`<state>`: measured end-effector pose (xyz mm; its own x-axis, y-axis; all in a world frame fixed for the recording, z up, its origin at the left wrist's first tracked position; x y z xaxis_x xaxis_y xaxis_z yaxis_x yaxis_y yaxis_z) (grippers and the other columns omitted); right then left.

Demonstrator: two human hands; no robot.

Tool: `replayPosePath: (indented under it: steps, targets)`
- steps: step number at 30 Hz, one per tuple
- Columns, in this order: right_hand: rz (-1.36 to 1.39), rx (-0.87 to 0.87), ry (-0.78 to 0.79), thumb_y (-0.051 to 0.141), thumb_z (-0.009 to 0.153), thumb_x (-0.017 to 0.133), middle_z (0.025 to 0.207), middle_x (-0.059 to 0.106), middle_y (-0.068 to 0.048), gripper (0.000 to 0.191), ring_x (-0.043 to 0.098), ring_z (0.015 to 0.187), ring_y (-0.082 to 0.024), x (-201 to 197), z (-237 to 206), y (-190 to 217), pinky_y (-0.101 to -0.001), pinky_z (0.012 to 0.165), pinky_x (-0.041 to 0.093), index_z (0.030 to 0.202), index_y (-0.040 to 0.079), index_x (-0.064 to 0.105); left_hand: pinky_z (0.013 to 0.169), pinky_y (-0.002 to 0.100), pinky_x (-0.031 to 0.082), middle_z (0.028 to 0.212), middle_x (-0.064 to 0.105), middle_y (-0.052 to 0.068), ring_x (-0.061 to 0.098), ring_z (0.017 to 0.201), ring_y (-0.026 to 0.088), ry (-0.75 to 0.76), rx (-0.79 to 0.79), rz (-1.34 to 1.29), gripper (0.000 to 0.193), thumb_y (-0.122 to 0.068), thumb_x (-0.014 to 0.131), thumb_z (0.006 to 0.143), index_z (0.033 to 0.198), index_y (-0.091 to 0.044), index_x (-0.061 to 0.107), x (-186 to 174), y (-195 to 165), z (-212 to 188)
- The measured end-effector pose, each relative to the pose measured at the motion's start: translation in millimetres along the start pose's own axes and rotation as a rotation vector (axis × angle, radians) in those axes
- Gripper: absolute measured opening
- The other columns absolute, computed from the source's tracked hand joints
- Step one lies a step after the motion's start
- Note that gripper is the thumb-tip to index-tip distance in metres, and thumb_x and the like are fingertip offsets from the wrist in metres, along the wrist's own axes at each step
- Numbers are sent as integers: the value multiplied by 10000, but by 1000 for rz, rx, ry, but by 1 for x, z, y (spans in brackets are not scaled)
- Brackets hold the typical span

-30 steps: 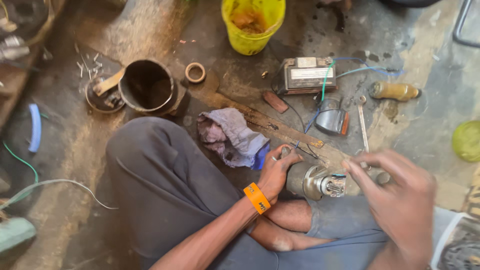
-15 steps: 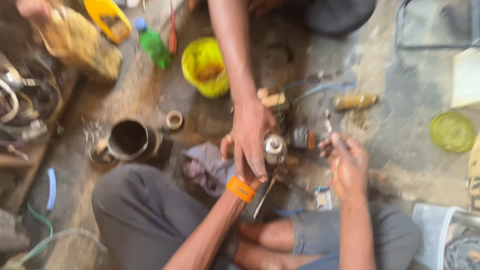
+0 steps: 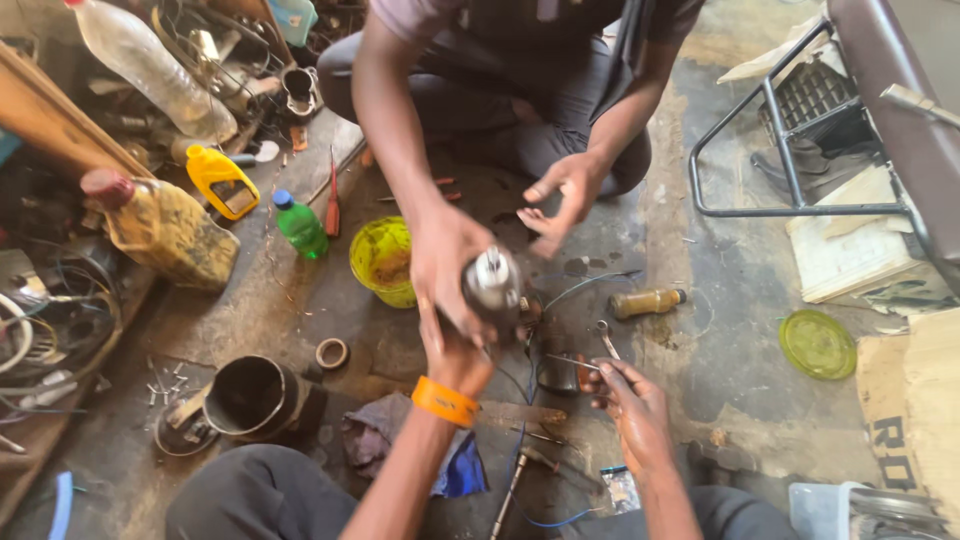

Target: The person sits on the workshop floor and repairs a starter motor, holding the cylindrical motor body and pulling the end cap and drive gear apart by hand, then working the components back together and handling small screws and parts from the floor.

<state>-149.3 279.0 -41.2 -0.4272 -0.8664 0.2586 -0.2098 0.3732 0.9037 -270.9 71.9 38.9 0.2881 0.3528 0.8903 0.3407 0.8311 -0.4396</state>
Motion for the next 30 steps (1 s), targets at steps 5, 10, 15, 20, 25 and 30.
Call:
replayPosePath:
  steps: [5,10,15,20,25,30]
  targets:
    - [28,-35,38,143,990,619,1020,738,-92,269,697,885,-166,0,0,-1,-309,702,518,1196,-17,686,884,577,580,1329,586,204,640,1167,446,-222,-137,9,870,-749,313,898,1469,-105,436,1,-21,17]
    - [145,-74,28,138,993,588,1107,741,-106,304,698,892,-164,-1,3,-2,-298,697,509,1259,23,678,848,374,549,1117,679,143,666,998,253,58,95,1336,384,-411,548,1070,1207,-71,663,-17,-18,-55]
    - [152,-97,27,130,991,594,1167,736,-112,298,687,868,-154,6,4,-4,-299,693,500,1271,48,653,799,498,540,974,704,208,677,935,393,267,-535,1979,411,-384,777,857,1064,-48,661,-75,39,-147]
    - [102,-136,-23,139,979,628,1182,744,-113,230,660,827,-142,19,-1,2,-299,677,484,1202,92,598,847,527,541,1067,691,220,672,1005,424,365,-647,2125,473,-348,772,847,1171,-52,594,-81,58,-140]
    - [37,-127,-48,128,959,651,1151,749,-119,219,668,838,-136,37,-12,17,-299,683,486,1166,75,602,834,498,561,1098,691,191,695,1022,376,375,-695,2271,340,-207,730,856,1152,-65,638,-68,52,-129]
    - [-100,-187,-74,101,936,690,1105,764,-114,216,690,841,-138,66,-16,45,-281,651,496,1129,44,612,828,445,579,1103,729,156,722,1029,330,282,-711,2363,188,-144,666,911,1082,-104,735,-61,43,-132]
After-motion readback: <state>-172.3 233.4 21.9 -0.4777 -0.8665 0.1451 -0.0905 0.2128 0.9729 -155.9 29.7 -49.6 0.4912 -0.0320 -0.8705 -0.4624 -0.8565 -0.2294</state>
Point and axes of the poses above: each hand's wrist, its own z-axis towards the middle knuckle, its own x-axis out of the palm, y = z × x, the point moved 6 cm from there along z, towards the middle knuckle
